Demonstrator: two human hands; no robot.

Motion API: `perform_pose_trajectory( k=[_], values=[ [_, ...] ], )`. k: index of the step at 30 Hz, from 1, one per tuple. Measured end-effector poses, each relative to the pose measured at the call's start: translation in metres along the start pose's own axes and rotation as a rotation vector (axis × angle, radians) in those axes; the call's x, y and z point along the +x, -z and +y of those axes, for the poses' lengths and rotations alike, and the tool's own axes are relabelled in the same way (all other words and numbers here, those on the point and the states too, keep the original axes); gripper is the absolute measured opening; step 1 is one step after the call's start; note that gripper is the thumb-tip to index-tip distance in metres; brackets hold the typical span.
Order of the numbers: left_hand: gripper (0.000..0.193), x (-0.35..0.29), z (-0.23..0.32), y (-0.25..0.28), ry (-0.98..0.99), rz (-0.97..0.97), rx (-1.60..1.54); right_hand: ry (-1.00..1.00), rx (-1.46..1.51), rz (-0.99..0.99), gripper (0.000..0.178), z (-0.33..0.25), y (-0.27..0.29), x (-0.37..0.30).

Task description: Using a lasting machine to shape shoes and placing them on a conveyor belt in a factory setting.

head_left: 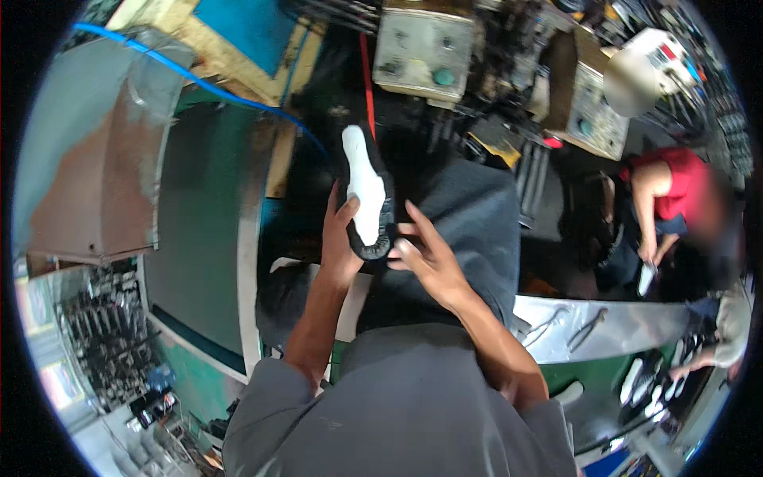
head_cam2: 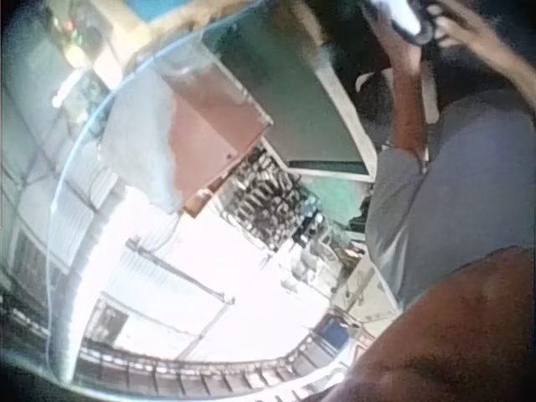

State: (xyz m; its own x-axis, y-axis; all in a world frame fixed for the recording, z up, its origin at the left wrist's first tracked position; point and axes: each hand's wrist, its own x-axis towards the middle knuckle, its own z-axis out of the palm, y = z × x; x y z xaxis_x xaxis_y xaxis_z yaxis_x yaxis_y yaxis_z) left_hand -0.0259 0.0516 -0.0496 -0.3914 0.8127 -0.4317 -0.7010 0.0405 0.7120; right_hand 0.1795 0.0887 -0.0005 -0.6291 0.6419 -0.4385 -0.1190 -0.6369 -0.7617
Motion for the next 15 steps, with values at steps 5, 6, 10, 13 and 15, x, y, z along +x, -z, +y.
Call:
perform_pose_trajectory(
  k=[5,6,10,13,15],
  values=[
    [0.093,0.06,0.061,0.153,-0.357,0.439,0.633,0.051,-0.19,0.132,0.05,0.024,0.059,-0.034],
    [0.089,0.086,0.09,0.173,-0.577,0.368,0.688,0.038,-0.185,0.184,0.048,0.024,0.067,-0.041],
    [0.074,0.171,0.23,0.261,-0.719,0.576,1.571,0.054,-0.201,0.255,0.05,0.024,0.091,-0.062],
    [0.058,0.223,0.204,0.186,-0.621,0.373,1.849,0.16,-0.47,0.437,0.049,0.034,0.136,-0.085],
    [0.046,0.233,0.251,0.217,-0.746,0.047,1.509,0.25,-0.605,0.575,0.045,0.032,0.157,-0.093]
  ],
)
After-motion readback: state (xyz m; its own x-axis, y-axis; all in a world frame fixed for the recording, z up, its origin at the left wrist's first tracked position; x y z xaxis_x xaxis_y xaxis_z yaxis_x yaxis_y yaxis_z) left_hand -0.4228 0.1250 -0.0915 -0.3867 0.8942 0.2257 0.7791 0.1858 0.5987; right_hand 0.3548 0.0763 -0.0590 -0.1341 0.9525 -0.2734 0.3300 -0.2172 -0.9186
